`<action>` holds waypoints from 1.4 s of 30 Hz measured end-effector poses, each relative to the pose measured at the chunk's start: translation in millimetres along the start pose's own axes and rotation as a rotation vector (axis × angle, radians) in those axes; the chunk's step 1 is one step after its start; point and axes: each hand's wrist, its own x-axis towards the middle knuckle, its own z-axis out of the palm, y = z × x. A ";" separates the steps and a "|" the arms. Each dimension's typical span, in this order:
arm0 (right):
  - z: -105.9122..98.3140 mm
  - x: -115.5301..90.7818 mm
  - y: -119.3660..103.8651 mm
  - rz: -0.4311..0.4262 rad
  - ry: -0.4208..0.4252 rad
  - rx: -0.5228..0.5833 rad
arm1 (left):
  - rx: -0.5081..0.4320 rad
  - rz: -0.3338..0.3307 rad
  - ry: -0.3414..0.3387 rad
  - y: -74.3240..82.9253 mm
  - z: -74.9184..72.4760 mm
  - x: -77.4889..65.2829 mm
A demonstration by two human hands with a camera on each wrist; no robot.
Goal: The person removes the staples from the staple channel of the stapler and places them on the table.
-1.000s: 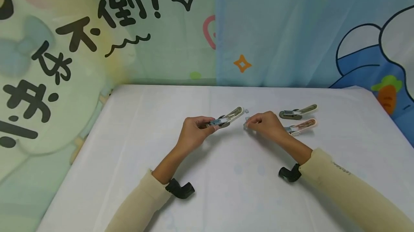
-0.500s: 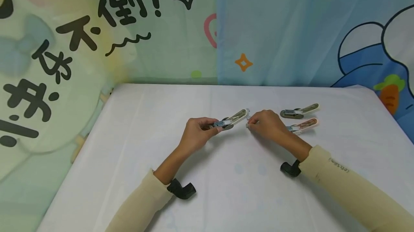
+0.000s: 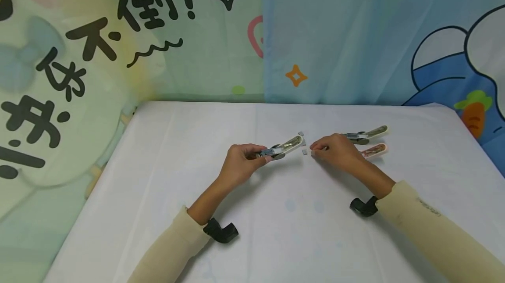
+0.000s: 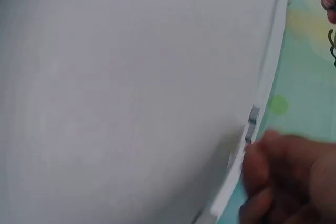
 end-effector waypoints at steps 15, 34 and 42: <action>-19.9 -16.5 -28.3 -0.247 0.015 0.294 | 0.004 0.007 -0.042 -5.5 16.3 1.6; -59.6 -67.3 -6.2 -0.263 -0.108 -0.005 | 0.357 0.167 -0.360 7.4 76.5 10.6; -76.6 -89.2 11.1 -0.120 -0.142 -0.066 | 0.524 0.298 -0.420 9.6 115.2 25.8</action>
